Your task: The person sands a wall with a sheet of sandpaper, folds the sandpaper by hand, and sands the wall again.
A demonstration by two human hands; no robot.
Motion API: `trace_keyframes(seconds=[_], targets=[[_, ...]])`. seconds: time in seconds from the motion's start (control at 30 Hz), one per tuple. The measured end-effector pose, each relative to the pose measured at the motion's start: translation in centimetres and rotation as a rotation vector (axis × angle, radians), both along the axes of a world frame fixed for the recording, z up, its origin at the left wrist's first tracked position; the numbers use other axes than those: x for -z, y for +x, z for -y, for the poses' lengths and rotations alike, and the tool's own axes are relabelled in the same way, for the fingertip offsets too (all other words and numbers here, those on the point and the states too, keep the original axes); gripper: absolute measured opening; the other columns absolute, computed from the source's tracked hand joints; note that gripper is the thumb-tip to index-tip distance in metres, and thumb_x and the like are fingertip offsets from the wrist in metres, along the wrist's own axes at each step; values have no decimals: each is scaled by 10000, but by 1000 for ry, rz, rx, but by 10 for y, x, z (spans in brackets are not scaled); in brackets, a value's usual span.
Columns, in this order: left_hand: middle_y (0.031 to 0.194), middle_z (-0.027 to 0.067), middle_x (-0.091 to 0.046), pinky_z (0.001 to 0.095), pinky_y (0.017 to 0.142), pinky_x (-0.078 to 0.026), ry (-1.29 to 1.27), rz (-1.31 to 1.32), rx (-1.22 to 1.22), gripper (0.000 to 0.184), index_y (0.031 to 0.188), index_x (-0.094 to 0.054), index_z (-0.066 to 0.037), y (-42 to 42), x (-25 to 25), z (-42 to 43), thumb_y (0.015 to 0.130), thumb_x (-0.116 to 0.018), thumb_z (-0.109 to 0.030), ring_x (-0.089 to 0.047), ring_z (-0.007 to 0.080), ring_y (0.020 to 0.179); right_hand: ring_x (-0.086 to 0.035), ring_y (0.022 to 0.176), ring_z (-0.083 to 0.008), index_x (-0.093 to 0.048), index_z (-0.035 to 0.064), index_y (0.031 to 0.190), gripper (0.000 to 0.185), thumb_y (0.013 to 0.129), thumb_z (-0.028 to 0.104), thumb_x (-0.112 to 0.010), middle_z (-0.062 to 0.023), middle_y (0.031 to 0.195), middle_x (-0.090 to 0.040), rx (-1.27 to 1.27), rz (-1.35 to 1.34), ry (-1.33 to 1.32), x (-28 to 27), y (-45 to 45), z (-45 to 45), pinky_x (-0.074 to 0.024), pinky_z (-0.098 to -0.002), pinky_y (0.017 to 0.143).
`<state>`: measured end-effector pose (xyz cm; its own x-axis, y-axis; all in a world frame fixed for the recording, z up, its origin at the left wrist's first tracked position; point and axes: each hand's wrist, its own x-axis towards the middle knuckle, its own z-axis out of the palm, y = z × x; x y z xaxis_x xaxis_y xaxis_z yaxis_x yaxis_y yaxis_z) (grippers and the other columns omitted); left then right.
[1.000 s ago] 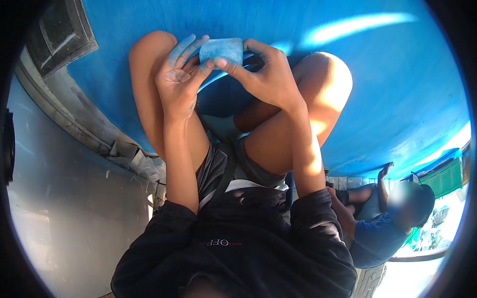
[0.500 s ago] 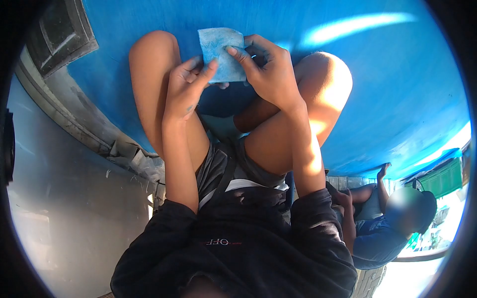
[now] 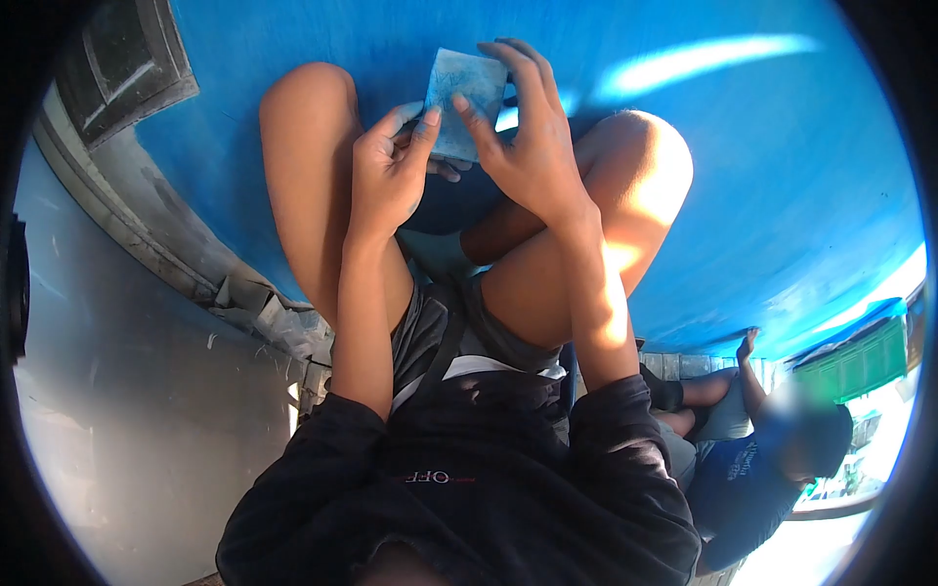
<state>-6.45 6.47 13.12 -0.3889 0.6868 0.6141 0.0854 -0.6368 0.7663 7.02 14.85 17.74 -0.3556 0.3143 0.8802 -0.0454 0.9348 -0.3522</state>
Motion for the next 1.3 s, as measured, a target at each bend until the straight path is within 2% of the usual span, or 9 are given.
trace_keyframes(seconds=[0.1, 0.17, 0.3, 0.37, 0.5, 0.73, 0.93, 1.03, 1.3], targets=[[928, 97, -701, 285, 612, -591, 46, 107, -7, 277, 1139, -660, 56, 0, 2, -2, 1041, -620, -200, -689, 127, 786, -574, 1270, -428, -535, 82, 1405, 595, 881, 206, -789, -236, 1498, -457, 173, 103, 269, 4, 2, 0, -524, -478, 980], [844, 52, -683, 234, 575, -541, 117, 145, -63, 288, 1098, -657, 60, -3, 5, -5, 1041, -625, -220, -648, 77, 710, -437, 1404, -438, -556, 141, 1429, 641, 852, 277, -801, -199, 1587, -376, 296, 181, 477, 12, 0, 1, -384, -529, 1122], [864, 23, -667, 199, 577, -484, 12, 66, -93, 278, 1093, -667, 42, -14, 8, -2, 1042, -626, -228, -582, 52, 685, -336, 1489, -396, -481, 150, 1516, 705, 895, 347, -749, -136, 1624, -360, 469, 311, 565, 13, -4, 18, -244, -552, 1196], [855, 1, -649, 192, 568, -432, 49, 291, 60, 276, 1093, -678, 19, -10, 4, 2, 1039, -634, -248, -546, 37, 696, -342, 1489, -382, -451, 130, 1531, 733, 895, 342, -746, -142, 1622, -361, 383, 348, 534, 22, -8, 17, -246, -554, 1196], [893, -7, -646, 205, 573, -444, 13, 348, 125, 269, 1114, -675, -5, -15, -2, 15, 1033, -639, -259, -565, 52, 723, -388, 1453, -375, -370, 99, 1566, 769, 918, 332, -712, -177, 1604, -365, 253, 391, 468, 26, -14, 25, -273, -568, 1181], [1143, 41, -637, 281, 878, -479, 64, 486, 488, 344, 1255, -617, -31, -21, 0, 17, 1054, -579, -306, -594, 119, 1051, -370, 1443, -446, -335, 100, 1581, 780, 895, 211, -691, -252, 1591, -337, 59, 327, 336, 29, -17, 15, -274, -621, 1165], [1289, 63, -586, 338, 1014, -439, 50, 442, 523, 449, 1402, -517, -36, -4, 1, 11, 1075, -522, -344, -559, 161, 1168, -272, 1507, -443, -354, 15, 1558, 689, 906, 54, -576, -269, 1620, -287, 286, 262, 408, 29, -22, 23, -195, -592, 1213], [1485, 94, -491, 379, 1138, -374, -13, 371, 555, 552, 1512, -395, -37, 6, 2, 9, 1096, -437, -397, -465, 198, 1369, -268, 1508, -448, -356, 9, 1556, 695, 898, 42, -577, -276, 1615, -295, 294, 259, 460, 33, -23, 26, -183, -599, 1213], [1549, 142, -416, 401, 1190, -337, -14, 409, 676, 729, 1556, -299, -21, 7, 5, 4, 1066, -412, -548, -408, 239, 1435, -225, 1509, -501, -350, -30, 1544, 529, 1041, 98, -454, -294, 1589, -331, 250, 152, 301, 34, -32, 26, -190, -578, 1210]])
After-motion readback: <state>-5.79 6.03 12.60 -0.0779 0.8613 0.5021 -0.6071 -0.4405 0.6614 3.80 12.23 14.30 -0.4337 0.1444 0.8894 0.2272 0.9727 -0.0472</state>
